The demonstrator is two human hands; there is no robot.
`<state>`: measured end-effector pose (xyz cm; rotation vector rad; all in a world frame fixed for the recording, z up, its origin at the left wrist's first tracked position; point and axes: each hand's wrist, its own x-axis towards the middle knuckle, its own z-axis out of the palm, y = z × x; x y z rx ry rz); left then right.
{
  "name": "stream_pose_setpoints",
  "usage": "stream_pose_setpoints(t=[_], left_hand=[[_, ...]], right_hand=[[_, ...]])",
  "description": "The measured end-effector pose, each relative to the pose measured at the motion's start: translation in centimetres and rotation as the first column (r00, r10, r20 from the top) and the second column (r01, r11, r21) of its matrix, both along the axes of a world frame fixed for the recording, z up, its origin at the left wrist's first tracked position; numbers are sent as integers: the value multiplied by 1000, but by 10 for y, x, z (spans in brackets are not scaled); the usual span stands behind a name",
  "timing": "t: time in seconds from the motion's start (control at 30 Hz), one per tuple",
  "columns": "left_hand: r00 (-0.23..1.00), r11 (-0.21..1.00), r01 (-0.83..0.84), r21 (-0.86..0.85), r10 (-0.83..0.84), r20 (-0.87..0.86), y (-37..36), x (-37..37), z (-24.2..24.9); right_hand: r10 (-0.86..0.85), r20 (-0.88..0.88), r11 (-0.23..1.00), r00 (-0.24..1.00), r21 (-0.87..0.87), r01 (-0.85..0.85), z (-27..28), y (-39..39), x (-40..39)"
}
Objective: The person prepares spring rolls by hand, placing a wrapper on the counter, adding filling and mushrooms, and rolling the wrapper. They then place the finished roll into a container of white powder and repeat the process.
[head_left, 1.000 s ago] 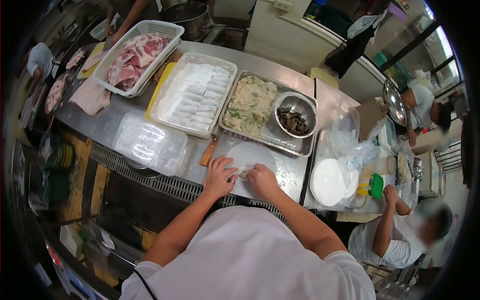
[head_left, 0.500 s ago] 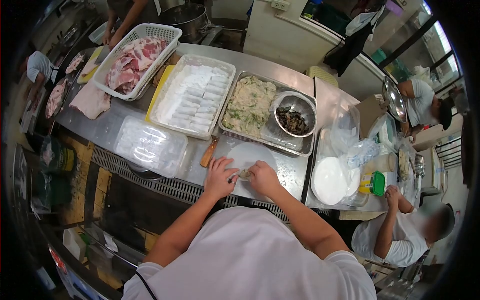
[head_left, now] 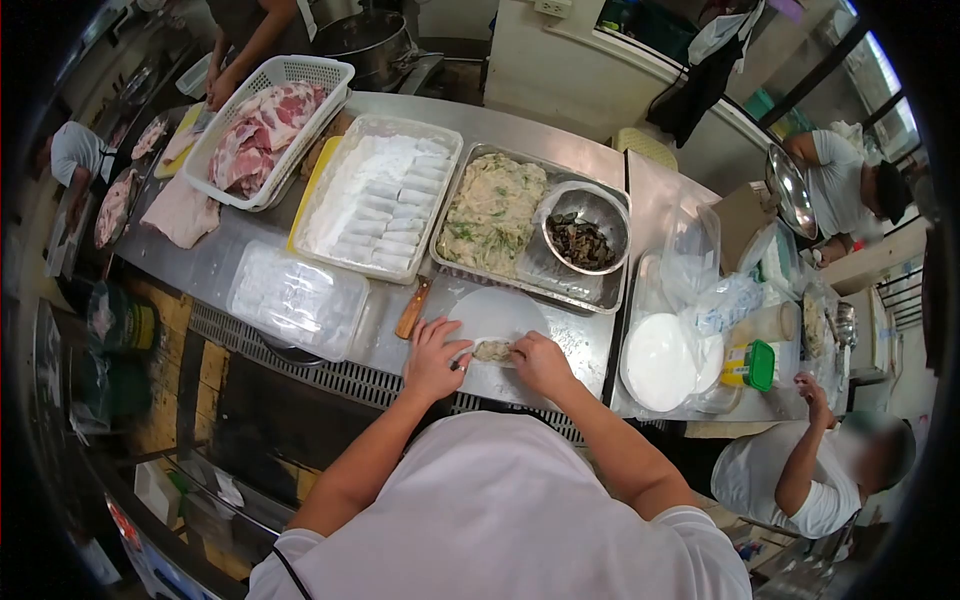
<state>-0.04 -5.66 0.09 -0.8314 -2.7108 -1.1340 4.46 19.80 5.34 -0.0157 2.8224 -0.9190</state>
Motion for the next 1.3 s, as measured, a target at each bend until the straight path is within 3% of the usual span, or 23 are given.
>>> stream_pose_setpoints(t=[0.13, 0.33, 0.43, 0.53, 0.63, 0.73, 0.83, 1.03, 1.13, 1.23, 1.3], left_hand=[[1000, 1000, -1, -3, 1, -3, 0, 0, 0], [1000, 1000, 1, -10, -1, 8, 0, 0, 1], [1000, 1000, 0, 0, 0, 3, 0, 0, 0], [1000, 1000, 1, -5, -1, -3, 0, 0, -3], [1000, 1000, 1, 1, -1, 0, -1, 0, -4], [1000, 1000, -3, 13, 3, 6, -1, 1, -2], [1000, 1000, -4, 23, 4, 4, -1, 0, -1], [1000, 1000, -6, 22, 6, 2, -1, 0, -2], [1000, 1000, -6, 18, 6, -2, -1, 0, -2], [1000, 1000, -4, 9, 4, -15, 0, 0, 0], [1000, 1000, -6, 8, 7, -22, 0, 0, 1]], right_hand=[[-93, 2, 985, 996, -146, 93, -5, 7, 0], [-57, 15, 998, 998, -10, 57, -2, 10, -8], [-59, -21, 993, 998, -102, 56, 19, -1, -11], [142, -110, 987, 984, 86, -133, 14, -15, -15], [233, -27, 955, 972, 194, -223, 0, -19, -18], [201, 0, 969, 980, 143, -199, -3, -17, -23], [15, 61, 1000, 998, -14, -14, 11, -12, -27], [-59, 214, 976, 975, -193, 102, 19, 3, -30], [93, 25, 989, 995, -118, -89, 7, 3, -29], [289, -76, 956, 954, 79, -284, -8, -7, -27], [242, -34, 970, 970, 34, -240, -4, -7, -27]])
